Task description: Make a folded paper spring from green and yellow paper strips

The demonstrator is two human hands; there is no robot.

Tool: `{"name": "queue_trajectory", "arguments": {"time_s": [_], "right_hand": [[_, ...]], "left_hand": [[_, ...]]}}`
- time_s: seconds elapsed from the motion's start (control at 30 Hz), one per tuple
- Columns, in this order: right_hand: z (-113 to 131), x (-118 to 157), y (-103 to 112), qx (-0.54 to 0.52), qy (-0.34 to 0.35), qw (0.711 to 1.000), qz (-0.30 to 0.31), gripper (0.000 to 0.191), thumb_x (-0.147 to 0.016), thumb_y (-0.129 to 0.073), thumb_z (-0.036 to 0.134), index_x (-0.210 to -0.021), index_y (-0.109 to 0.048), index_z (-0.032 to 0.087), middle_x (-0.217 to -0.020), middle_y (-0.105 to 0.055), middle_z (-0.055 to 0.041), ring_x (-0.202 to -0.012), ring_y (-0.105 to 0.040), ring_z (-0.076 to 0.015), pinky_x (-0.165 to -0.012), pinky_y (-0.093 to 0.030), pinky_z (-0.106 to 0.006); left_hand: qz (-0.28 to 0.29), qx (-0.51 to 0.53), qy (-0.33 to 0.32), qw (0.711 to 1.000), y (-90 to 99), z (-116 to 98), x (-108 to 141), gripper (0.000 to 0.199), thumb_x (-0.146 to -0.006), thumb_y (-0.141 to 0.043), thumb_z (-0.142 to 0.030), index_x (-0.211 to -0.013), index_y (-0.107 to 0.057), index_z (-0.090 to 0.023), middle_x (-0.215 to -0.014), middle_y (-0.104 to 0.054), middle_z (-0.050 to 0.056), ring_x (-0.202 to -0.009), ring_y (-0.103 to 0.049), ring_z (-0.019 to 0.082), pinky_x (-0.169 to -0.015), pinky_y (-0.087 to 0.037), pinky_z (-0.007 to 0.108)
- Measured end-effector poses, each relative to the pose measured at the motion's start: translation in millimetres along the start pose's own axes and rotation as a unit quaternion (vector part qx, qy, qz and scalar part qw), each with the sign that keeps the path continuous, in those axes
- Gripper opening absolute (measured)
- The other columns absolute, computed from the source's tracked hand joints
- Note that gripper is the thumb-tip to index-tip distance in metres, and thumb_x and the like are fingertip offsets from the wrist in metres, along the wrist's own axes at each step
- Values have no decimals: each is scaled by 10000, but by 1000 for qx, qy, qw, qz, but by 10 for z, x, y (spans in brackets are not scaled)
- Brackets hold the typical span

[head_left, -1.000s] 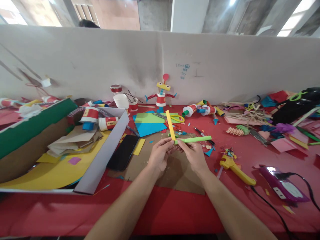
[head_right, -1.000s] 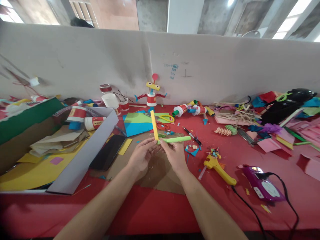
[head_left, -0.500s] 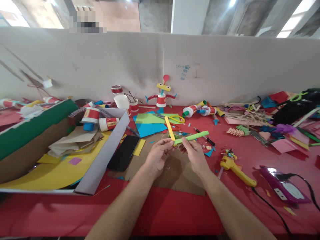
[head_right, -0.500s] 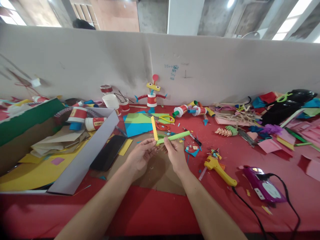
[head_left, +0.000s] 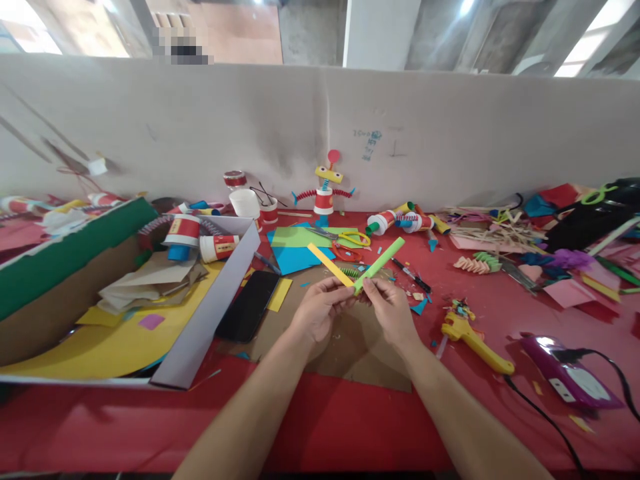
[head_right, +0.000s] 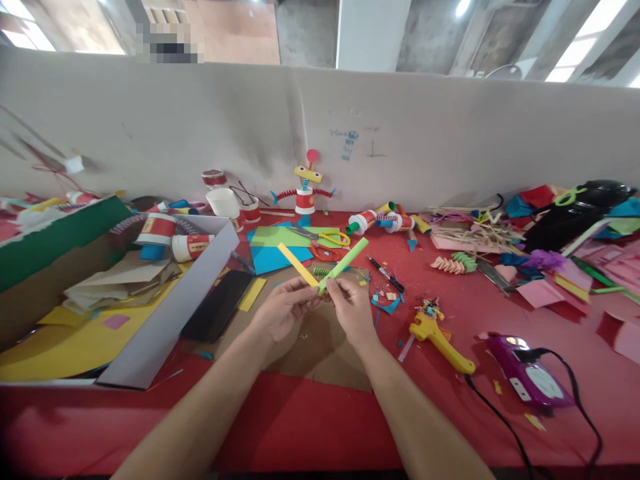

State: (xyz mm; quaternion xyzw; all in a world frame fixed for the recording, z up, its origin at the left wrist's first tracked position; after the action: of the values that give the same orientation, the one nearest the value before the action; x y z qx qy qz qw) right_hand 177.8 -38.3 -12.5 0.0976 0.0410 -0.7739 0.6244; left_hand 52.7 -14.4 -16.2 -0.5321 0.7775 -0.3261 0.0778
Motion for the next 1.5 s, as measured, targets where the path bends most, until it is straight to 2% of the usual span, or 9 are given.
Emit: {"name": "queue_trajectory", "arguments": {"time_s": [0.13,0.23,0.4,0.6,0.9,1.07,1.2,1.3,1.5], "right_hand": [[0,2,-49,-21,4,998,61,225,-729,-629,419,-846,-667,231,-815,-635,-28,-738,-567,-181,-675,-459,-306],[31,9,-64,-14,33,995,92,176,-725,-647,361,-849,-669,239,-865,-622,-27,-788,-562,-179,-725,-458,-313],[52,-8,-27,15,65,994,87,90,-738,-646,307,-792,-676,241,-818,-597,-16,-767,-553,-163,-688,-448,-287],[24,-24,-13,24,83,994,73,57,-742,-645,289,-751,-672,239,-824,-604,-11,-752,-554,-160,-669,-437,-280],[54,-14,-46,23,120,990,76,110,-776,-616,296,-849,-690,259,-857,-614,-14,-831,-554,-171,-772,-435,-290],[-14,-14,-68,43,105,992,54,160,-782,-603,327,-896,-684,249,-904,-616,-35,-848,-565,-179,-747,-458,-293],[-33,14,-53,53,94,994,1,154,-766,-620,326,-871,-678,229,-908,-628,-45,-844,-576,-187,-758,-468,-312],[-33,30,-50,55,83,995,1,148,-792,-586,330,-783,-677,213,-861,-637,-44,-853,-583,-190,-782,-462,-316],[-120,18,-18,26,16,1000,-1,197,-770,-595,377,-761,-675,197,-730,-657,-29,-705,-592,-179,-673,-466,-295]], "left_hand": [[-1,62,53,997,46,25,-25,147,-633,-693,-70,-744,-621,-134,-680,-631,2,-593,-592,68,-635,-477,185],[27,71,70,995,53,21,-35,171,-652,-670,-56,-793,-621,-139,-704,-635,4,-590,-590,64,-615,-478,175],[50,64,86,993,63,36,-27,206,-670,-673,-79,-850,-604,-153,-737,-633,17,-612,-598,80,-604,-485,191],[58,108,115,986,60,82,-20,179,-678,-664,-58,-816,-585,-140,-693,-599,8,-615,-587,72,-595,-481,180],[15,107,57,993,23,85,5,317,-645,-651,1,-921,-593,-141,-733,-593,10,-633,-573,67,-648,-476,182],[-16,86,6,996,27,96,-12,289,-598,-683,-23,-848,-619,-153,-696,-580,-9,-612,-551,59,-597,-437,163],[-62,11,-49,997,46,85,-6,278,-585,-719,-110,-851,-648,-151,-661,-582,-14,-555,-507,51,-535,-387,167],[-78,-37,-65,994,29,72,18,235,-590,-729,-181,-812,-660,-141,-653,-595,-5,-571,-524,69,-571,-402,193],[-107,-137,-111,979,21,27,33,145,-577,-730,-211,-644,-637,-122,-616,-632,29,-586,-578,123,-604,-439,244]]}}
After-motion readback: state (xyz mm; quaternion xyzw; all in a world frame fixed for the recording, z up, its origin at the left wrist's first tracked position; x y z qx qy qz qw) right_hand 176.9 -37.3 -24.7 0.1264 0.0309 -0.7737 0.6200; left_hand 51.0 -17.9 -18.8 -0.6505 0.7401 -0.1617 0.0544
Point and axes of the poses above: each hand's wrist, its own x-axis away from the middle knuckle, its own y-axis out of the back of the hand, z = x × y, the point moved 4 cm from there along -x, towards the middle knuckle
